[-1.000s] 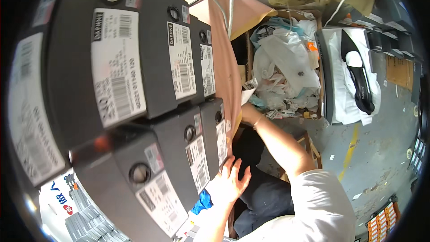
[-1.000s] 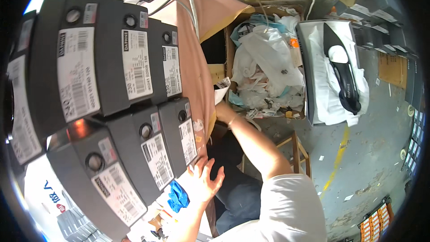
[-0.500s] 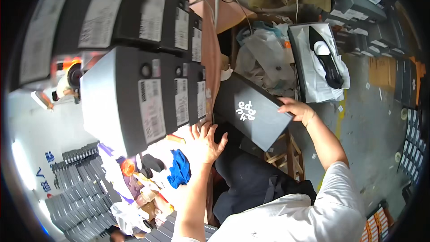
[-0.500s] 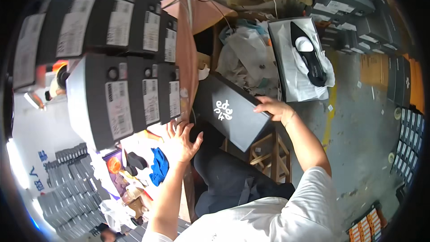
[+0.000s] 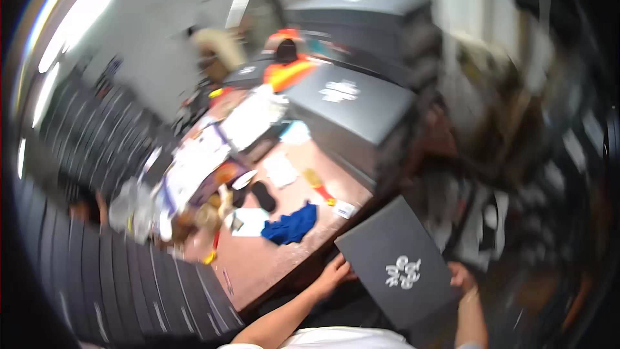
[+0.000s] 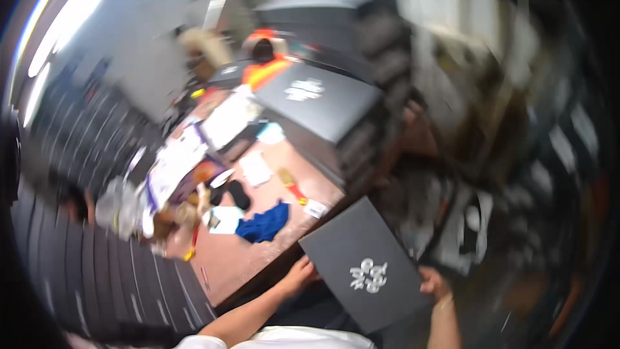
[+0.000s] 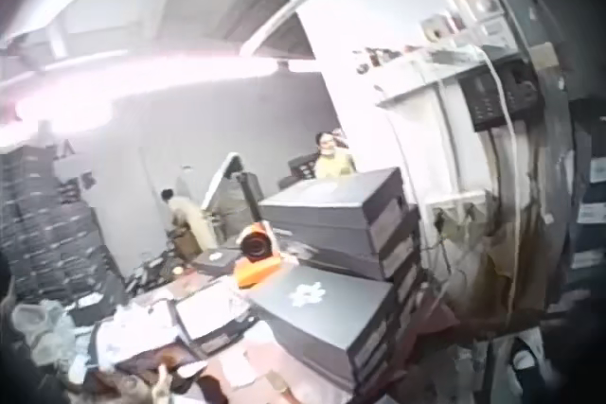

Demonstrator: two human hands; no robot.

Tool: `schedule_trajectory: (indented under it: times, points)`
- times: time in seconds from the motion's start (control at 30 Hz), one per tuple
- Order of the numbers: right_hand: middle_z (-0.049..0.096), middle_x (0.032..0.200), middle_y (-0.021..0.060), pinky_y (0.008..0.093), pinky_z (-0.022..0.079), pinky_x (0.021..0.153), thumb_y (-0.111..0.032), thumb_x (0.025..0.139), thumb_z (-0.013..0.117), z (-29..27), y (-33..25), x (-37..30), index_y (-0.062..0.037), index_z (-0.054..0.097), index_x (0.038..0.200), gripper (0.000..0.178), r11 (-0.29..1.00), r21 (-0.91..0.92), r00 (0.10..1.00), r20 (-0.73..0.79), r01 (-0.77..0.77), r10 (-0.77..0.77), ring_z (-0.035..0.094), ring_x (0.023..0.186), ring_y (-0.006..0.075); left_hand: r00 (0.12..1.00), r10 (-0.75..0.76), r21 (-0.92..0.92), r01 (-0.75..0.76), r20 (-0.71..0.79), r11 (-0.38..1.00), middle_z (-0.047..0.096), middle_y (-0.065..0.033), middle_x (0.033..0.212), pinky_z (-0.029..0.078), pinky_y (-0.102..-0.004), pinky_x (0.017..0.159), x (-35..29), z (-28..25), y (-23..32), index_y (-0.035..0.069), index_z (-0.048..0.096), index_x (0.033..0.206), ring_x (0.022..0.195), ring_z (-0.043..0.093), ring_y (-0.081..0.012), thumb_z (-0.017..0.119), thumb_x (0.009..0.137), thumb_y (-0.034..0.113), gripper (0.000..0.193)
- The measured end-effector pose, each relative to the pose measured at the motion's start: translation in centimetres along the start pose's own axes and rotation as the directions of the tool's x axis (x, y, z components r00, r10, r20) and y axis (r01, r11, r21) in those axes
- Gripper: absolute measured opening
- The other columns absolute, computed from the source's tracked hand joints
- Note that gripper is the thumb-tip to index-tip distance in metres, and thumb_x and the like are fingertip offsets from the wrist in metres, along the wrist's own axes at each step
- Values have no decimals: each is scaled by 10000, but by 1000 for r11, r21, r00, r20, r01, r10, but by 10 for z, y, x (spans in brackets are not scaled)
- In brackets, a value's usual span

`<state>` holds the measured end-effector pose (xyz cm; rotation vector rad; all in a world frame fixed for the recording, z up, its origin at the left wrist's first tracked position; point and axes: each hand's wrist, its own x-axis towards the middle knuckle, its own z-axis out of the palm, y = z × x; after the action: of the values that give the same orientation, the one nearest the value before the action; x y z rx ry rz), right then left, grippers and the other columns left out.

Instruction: Packing pairs of shoes into boxes with tissue paper and applying stamps to the boxes.

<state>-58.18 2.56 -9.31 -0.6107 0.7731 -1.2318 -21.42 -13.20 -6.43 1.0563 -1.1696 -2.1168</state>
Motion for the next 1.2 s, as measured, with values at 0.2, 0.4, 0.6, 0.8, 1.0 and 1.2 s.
schedule_trajectory:
  times: [0.2,0.4,0.6,0.8,1.0,1.2]
  points:
    - [612,1176,110,305,484,911,-48,752,684,127,-51,103,68,482,1293,589,964,-218,983,69,-150,169,597,1055,179,937,109,-243,-197,-333,950,613,-20,1118,473,-286,810,-28,-20,44,84,525,1224,932,603,-117,543,951,454,460]
    - [624,1142,101,298,515,866,-76,807,704,234,-7,173,29,471,1306,561,937,-256,904,294,-238,310,618,1003,162,549,495,111,-587,-674,802,652,-107,1046,492,-332,761,-91,-118,34,19,546,1196,911,624,-206,493,971,376,426]
    - [606,1167,98,317,520,877,-102,885,628,280,54,208,2,452,1332,492,920,-41,843,385,-390,375,618,1023,170,425,738,782,-103,-524,615,678,-173,939,506,-415,707,-117,-140,-27,48,642,1044,852,655,-361,617,842,306,329]
    - [624,1146,81,362,511,905,-230,909,624,316,45,279,-31,533,1234,392,922,139,924,184,-362,335,617,1032,209,397,662,742,76,-636,667,665,-131,842,504,-414,630,-98,-143,-25,76,666,900,736,645,-344,669,806,246,194]
    - [632,1130,80,387,518,892,-286,889,657,335,45,315,-50,557,1206,408,950,127,955,123,-284,269,620,1022,236,421,715,778,-34,-558,627,652,-116,836,510,-398,678,-91,-157,14,68,657,925,774,635,-320,669,802,138,142]
    - [626,1163,92,388,525,887,-289,915,624,338,24,383,-54,551,1230,400,951,195,969,101,-242,226,614,1059,231,351,771,828,20,-531,561,650,-106,846,507,-395,706,-67,-180,11,73,665,908,805,623,-309,670,787,122,131]
